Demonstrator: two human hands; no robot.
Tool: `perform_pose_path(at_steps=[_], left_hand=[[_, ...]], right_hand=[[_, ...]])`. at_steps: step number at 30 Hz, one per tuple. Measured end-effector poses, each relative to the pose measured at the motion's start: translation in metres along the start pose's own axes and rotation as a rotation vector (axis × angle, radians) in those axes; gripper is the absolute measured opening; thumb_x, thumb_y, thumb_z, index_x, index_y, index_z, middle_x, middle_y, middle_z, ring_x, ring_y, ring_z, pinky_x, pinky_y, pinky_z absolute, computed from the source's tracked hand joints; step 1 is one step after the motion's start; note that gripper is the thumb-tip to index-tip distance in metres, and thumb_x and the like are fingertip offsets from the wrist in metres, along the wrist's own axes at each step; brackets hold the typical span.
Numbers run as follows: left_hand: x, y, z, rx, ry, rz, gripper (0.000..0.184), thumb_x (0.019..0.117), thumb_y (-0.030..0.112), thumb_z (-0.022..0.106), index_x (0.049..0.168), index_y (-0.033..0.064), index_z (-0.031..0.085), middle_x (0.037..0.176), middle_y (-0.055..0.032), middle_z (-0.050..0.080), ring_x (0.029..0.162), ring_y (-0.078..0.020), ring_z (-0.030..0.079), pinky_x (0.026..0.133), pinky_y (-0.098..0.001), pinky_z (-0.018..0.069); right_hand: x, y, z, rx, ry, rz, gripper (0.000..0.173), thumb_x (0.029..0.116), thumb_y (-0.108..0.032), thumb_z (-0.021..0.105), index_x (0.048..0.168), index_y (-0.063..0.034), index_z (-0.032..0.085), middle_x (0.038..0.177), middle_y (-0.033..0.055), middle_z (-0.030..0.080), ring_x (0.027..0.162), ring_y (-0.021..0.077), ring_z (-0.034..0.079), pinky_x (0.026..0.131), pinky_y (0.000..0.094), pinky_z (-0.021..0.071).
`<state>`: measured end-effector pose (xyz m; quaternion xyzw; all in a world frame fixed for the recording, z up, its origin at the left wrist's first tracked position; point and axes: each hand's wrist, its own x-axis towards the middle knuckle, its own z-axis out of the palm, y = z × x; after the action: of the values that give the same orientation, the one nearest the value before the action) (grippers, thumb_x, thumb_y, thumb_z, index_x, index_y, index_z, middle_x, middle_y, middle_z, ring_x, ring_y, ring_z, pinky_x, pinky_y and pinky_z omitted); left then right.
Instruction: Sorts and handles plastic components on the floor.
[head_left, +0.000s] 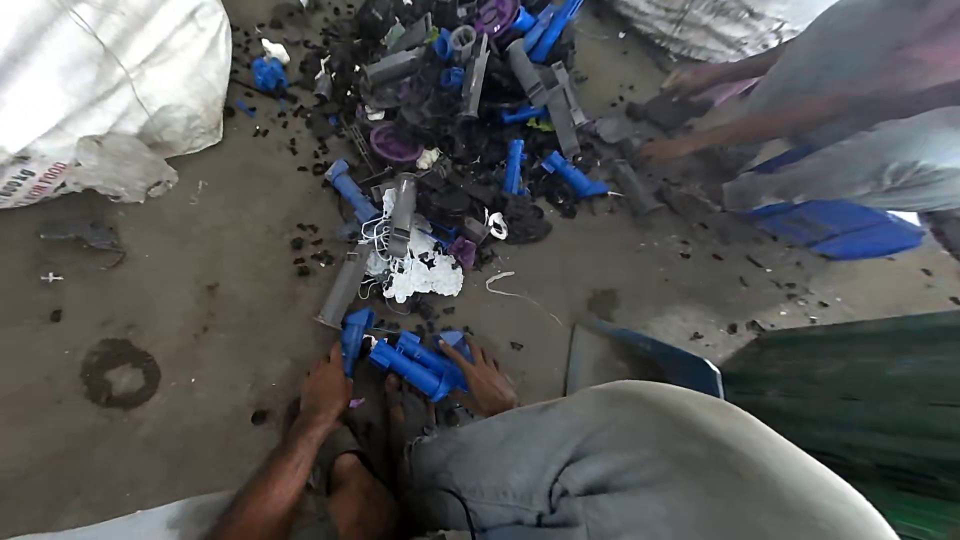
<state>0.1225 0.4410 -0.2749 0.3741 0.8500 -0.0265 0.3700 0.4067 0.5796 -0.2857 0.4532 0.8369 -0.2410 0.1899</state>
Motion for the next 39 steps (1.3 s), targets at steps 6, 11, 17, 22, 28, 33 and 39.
perform_pose_path(at_steps=[6, 11, 17, 22, 28, 33, 39], left_hand=[[0.005, -0.003, 0.007, -0.060, 0.005, -0.027, 0.084, 0.0909, 0.033, 0.071, 0.161, 0.0170, 0.028, 0.139, -0.0215, 0.058, 0.126, -0.0403, 0.059, 0.102, -0.0578, 0.0496], [0.013, -0.015, 0.005, -0.755, -0.158, -0.060, 0.069, 0.0862, 0.025, 0.077, 0.146, 0.0072, 0.049, 0.123, -0.0194, 0.066, 0.107, -0.0316, 0.067, 0.091, -0.0510, 0.0569], [0.001, -0.009, -0.002, -1.237, -0.443, 0.005, 0.062, 0.0843, 0.011, 0.068, 0.142, 0.0081, 0.047, 0.113, -0.0145, 0.065, 0.095, -0.0249, 0.066, 0.080, -0.0423, 0.0575], [-0.004, 0.002, 0.007, -1.312, -0.408, -0.003, 0.062, 0.0869, 0.003, 0.062, 0.145, 0.0067, 0.040, 0.111, -0.0151, 0.065, 0.092, -0.0242, 0.067, 0.075, -0.0401, 0.0582], [-0.006, 0.008, 0.007, -1.057, -0.177, 0.101, 0.101, 0.0844, 0.014, 0.070, 0.164, 0.0241, 0.010, 0.140, -0.0197, 0.055, 0.107, -0.0299, 0.067, 0.082, -0.0475, 0.0596], [-0.014, 0.020, 0.014, -1.078, -0.159, 0.222, 0.079, 0.0936, 0.020, 0.067, 0.161, 0.0341, 0.027, 0.145, -0.0128, 0.055, 0.109, -0.0265, 0.067, 0.080, -0.0444, 0.0594], [-0.024, 0.028, 0.022, -1.303, -0.277, -0.118, 0.079, 0.0951, 0.064, 0.059, 0.151, 0.0100, 0.044, 0.140, -0.0167, 0.058, 0.127, -0.0275, 0.058, 0.104, -0.0498, 0.0504]], right_hand=[[0.021, 0.003, -0.005, -0.041, -0.080, 0.013, 0.075, 0.0836, -0.051, 0.076, 0.150, -0.0258, 0.050, 0.170, 0.0172, 0.016, 0.148, 0.0464, 0.031, 0.109, 0.0676, 0.0397], [0.034, 0.024, -0.021, 0.363, -0.096, 0.010, 0.063, 0.0841, -0.051, 0.075, 0.134, -0.0143, 0.066, 0.156, 0.0188, 0.043, 0.136, 0.0361, 0.050, 0.110, 0.0546, 0.0469], [0.024, 0.037, -0.038, 0.932, -0.097, 0.012, 0.044, 0.0897, -0.035, 0.069, 0.121, -0.0035, 0.068, 0.106, 0.0143, 0.072, 0.096, 0.0237, 0.069, 0.088, 0.0468, 0.0578], [0.024, 0.023, -0.041, 0.923, -0.019, 0.074, 0.060, 0.0828, -0.040, 0.073, 0.131, -0.0060, 0.060, 0.109, 0.0125, 0.071, 0.098, 0.0225, 0.070, 0.088, 0.0452, 0.0581], [0.026, 0.002, -0.038, 1.025, 0.033, 0.092, 0.061, 0.0873, -0.042, 0.071, 0.137, -0.0113, 0.053, 0.108, 0.0122, 0.070, 0.093, 0.0230, 0.071, 0.082, 0.0453, 0.0607], [0.026, -0.023, -0.024, 1.125, 0.126, -0.002, 0.063, 0.0903, -0.032, 0.070, 0.147, -0.0151, 0.048, 0.119, 0.0122, 0.069, 0.100, 0.0237, 0.071, 0.086, 0.0462, 0.0608], [0.010, -0.042, -0.022, 0.406, -0.006, -0.416, 0.077, 0.0885, -0.031, 0.076, 0.155, -0.0133, 0.041, 0.144, 0.0154, 0.057, 0.130, 0.0267, 0.058, 0.111, 0.0484, 0.0479]])
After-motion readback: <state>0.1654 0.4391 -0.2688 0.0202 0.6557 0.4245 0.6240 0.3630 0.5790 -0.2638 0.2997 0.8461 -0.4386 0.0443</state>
